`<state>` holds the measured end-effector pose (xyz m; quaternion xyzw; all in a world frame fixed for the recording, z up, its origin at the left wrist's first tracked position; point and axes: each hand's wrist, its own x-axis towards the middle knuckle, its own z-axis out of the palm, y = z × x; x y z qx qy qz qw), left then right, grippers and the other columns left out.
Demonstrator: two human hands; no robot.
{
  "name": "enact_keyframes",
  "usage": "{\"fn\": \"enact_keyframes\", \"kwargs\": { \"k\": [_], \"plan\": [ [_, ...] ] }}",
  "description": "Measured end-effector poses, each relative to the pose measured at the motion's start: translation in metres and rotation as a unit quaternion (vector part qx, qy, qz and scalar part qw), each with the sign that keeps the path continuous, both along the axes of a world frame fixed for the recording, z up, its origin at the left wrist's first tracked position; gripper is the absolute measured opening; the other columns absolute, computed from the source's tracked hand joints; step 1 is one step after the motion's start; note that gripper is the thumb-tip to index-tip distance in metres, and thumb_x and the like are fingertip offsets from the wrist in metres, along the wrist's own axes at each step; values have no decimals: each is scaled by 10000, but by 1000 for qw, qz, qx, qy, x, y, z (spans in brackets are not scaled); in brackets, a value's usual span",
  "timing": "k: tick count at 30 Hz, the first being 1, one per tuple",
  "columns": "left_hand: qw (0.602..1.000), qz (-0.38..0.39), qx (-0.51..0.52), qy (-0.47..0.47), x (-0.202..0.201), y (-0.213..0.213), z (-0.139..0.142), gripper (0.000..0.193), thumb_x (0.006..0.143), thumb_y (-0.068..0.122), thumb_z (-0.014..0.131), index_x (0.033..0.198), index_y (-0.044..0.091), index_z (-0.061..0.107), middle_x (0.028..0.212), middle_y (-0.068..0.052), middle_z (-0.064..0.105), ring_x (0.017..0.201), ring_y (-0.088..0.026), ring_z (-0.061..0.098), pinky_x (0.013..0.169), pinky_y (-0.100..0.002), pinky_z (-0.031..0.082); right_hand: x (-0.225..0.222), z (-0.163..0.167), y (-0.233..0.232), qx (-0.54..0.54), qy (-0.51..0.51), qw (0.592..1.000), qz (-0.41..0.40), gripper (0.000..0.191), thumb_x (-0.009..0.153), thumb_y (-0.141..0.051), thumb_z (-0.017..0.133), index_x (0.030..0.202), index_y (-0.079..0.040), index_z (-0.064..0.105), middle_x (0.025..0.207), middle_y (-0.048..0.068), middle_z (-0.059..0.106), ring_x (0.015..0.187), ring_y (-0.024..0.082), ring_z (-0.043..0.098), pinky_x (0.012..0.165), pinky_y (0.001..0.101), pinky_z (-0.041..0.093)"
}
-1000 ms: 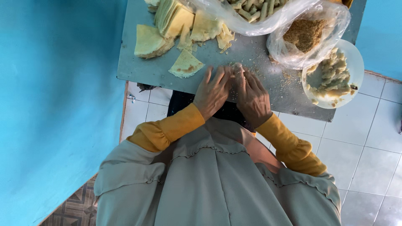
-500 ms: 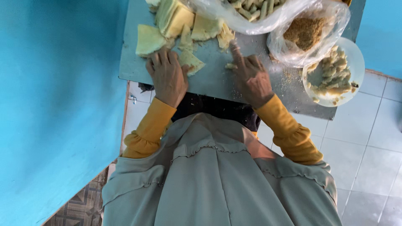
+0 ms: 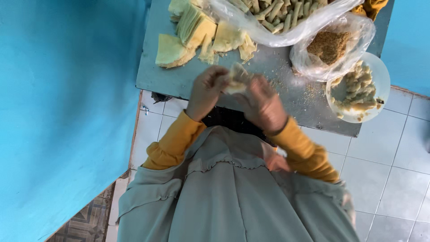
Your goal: The person picks up triangular pieces of dough from a metal work table, folds and pinches each piece by hand into a shaped form, and places the shaped pieces onto a plate. Near the end the person briefly holds a knife while continuing to shape dough pieces.
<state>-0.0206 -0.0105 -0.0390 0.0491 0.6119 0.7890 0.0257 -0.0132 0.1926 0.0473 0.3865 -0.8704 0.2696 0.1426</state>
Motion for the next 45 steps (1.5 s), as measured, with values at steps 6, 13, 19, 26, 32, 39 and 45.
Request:
{"fn": "enact_keyframes", "kwargs": {
  "k": [6, 13, 19, 26, 32, 39, 45],
  "plan": [
    [986, -77, 147, -18, 18, 24, 19, 484, 928, 17, 730, 1347, 14, 487, 1174, -68, 688, 1055, -87, 675, 952, -255, 563, 14, -18, -4, -199, -173, 958, -112, 518, 975, 100, 702, 1430, -25, 487, 1148, 133, 724, 1073, 231, 734, 950, 338, 610],
    [995, -16, 95, -21, 30, 44, 20, 282, 1037, 38, 649, 1301, -45, 596, 1057, -74, 726, 922, -87, 672, 845, -244, 566, 17, -19, 15, -383, -357, 849, -62, 669, 969, 163, 668, 1549, -5, 381, 1058, 130, 716, 1026, 197, 729, 920, 319, 614],
    [998, -12, 62, 1, 36, 50, 3, 257, 1014, 10, 649, 1262, -47, 608, 1035, -71, 728, 887, -86, 689, 822, -249, 587, 20, -31, 19, -450, -393, 799, -69, 618, 968, 162, 625, 1506, -19, 379, 1112, 146, 689, 1006, 193, 720, 879, 338, 650],
    [991, 80, 108, -1, 26, 42, -31, 123, 1047, 18, 655, 1159, -22, 625, 957, -58, 702, 773, -80, 644, 705, -249, 556, 17, -28, 37, -654, -438, 613, -73, 530, 985, 122, 578, 1471, -30, 429, 1057, 85, 645, 883, 143, 653, 777, 261, 580],
    [976, 158, -149, 19, 26, 6, -13, 148, 1076, 77, 608, 1213, 31, 582, 937, -84, 681, 799, -138, 671, 724, -266, 545, 22, 5, 50, -473, -148, 861, -110, 482, 1022, 124, 609, 1440, -71, 469, 1089, 112, 646, 971, 187, 649, 866, 299, 555],
    [788, 178, -507, 300, 43, -6, 22, 334, 976, 174, 685, 1305, 120, 682, 1404, -117, 554, 1397, -330, 435, 1155, -522, 268, 26, -36, 7, -56, 24, 997, -36, 308, 990, 113, 548, 1294, 65, 540, 1302, 242, 673, 1182, 333, 682, 975, 422, 603],
    [792, 15, -494, 359, 50, 9, 14, 195, 1014, 305, 737, 1188, 218, 727, 1421, -22, 589, 1423, -281, 426, 1229, -565, 193, 46, -37, 127, -103, -34, 966, -235, 358, 1038, 105, 447, 1330, 0, 625, 1302, 206, 672, 1216, 368, 663, 1032, 424, 536]
  ]
}}
